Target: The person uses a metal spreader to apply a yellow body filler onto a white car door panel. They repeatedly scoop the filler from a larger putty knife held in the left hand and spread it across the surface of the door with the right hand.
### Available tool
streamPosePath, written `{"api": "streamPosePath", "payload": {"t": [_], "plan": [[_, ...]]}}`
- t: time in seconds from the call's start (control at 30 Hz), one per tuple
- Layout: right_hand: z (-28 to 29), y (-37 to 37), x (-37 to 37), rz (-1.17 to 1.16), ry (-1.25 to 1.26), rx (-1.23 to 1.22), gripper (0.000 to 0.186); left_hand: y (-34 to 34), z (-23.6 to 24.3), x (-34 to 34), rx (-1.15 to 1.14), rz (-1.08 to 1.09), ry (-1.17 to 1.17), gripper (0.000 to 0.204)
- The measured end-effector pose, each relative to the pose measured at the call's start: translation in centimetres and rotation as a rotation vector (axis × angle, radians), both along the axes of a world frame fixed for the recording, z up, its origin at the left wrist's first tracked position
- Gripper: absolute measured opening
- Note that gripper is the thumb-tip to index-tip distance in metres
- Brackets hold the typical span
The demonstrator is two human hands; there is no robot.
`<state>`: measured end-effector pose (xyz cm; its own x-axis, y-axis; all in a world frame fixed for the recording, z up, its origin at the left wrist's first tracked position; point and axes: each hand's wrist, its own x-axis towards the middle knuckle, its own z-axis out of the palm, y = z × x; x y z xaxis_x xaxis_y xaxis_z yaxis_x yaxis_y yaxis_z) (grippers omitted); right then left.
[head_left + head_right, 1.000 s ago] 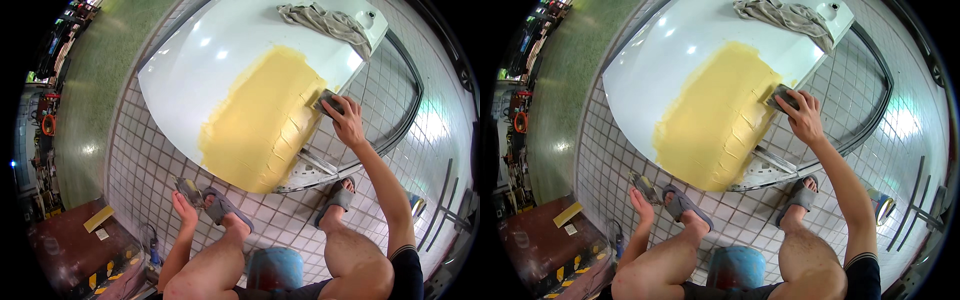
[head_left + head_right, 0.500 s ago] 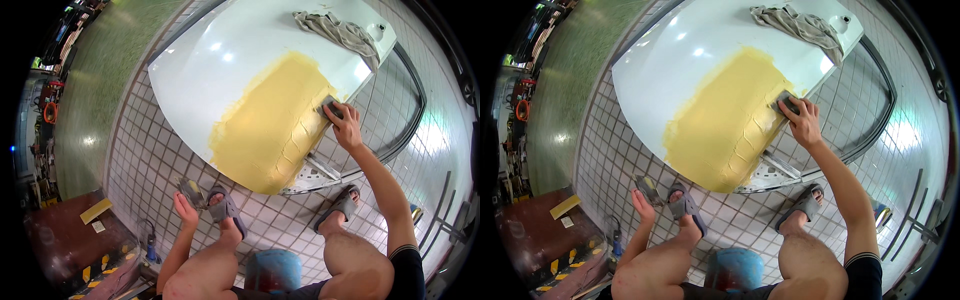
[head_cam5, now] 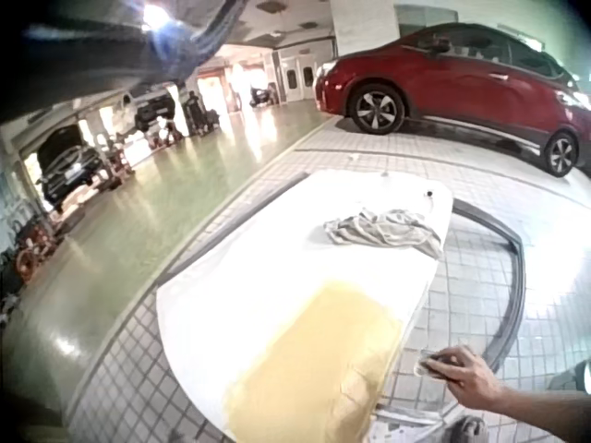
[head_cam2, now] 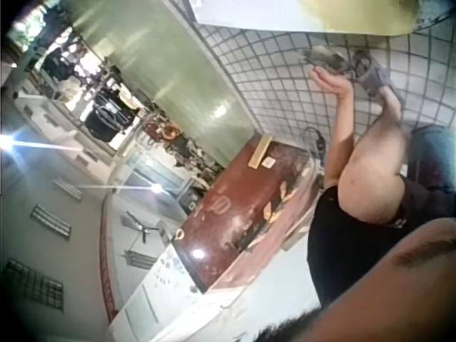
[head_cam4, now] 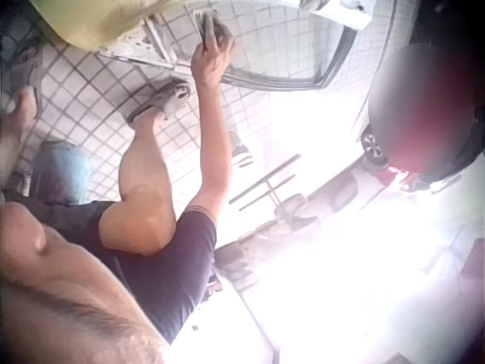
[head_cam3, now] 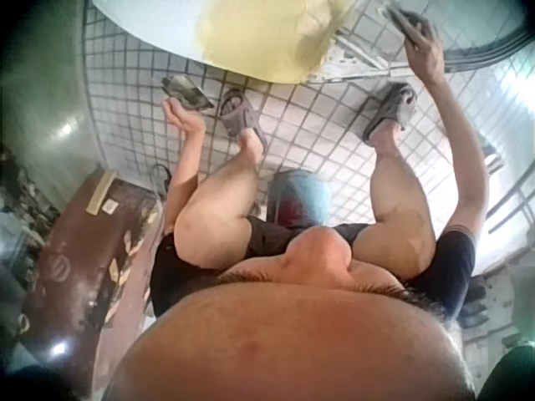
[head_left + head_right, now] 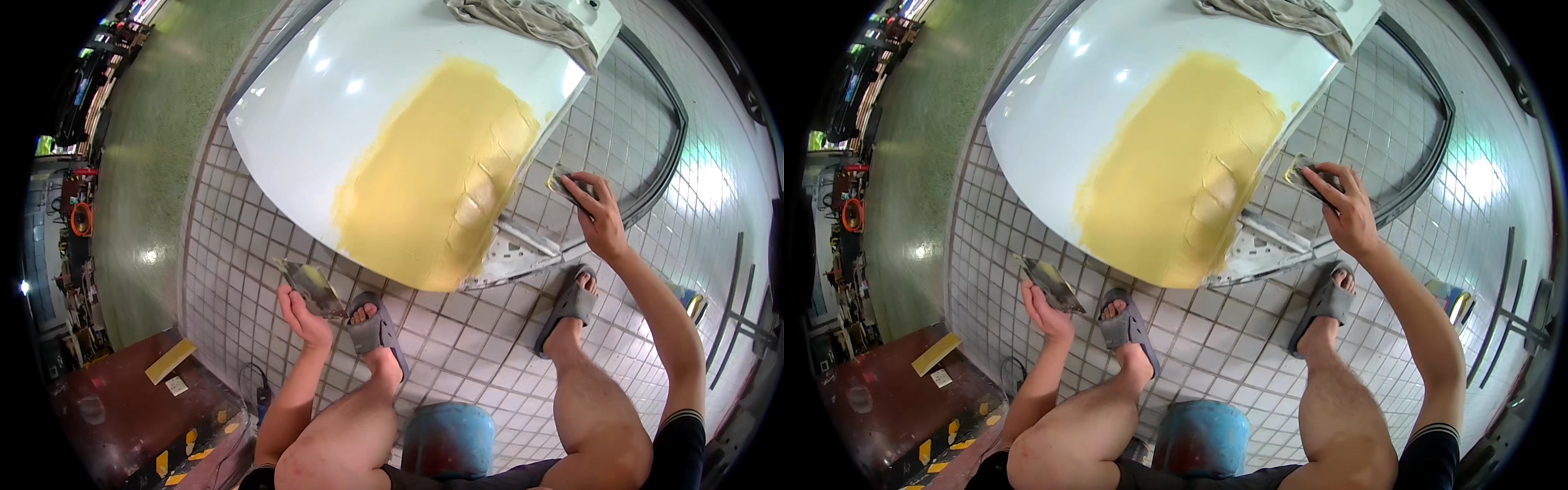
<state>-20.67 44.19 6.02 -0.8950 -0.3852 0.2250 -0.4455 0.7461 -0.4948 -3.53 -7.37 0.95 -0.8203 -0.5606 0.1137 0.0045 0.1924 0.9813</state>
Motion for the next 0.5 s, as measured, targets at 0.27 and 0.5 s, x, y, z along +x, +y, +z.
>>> {"api": "streamPosePath", "payload": {"t": [0.27, 0.5], "plan": [[4.4, -6.0, 12.1, -0.214, -0.836, -0.752, 0.028, 4.9, 5.4, 2.2, -0.208, -0.343, 0.090, 0.020], [1.3, -14.5, 17.0, -0.228, -0.550, -0.542, 0.035, 5.1, 3.0, 4.3, -0.173, -0.480, 0.038, 0.017]]}}
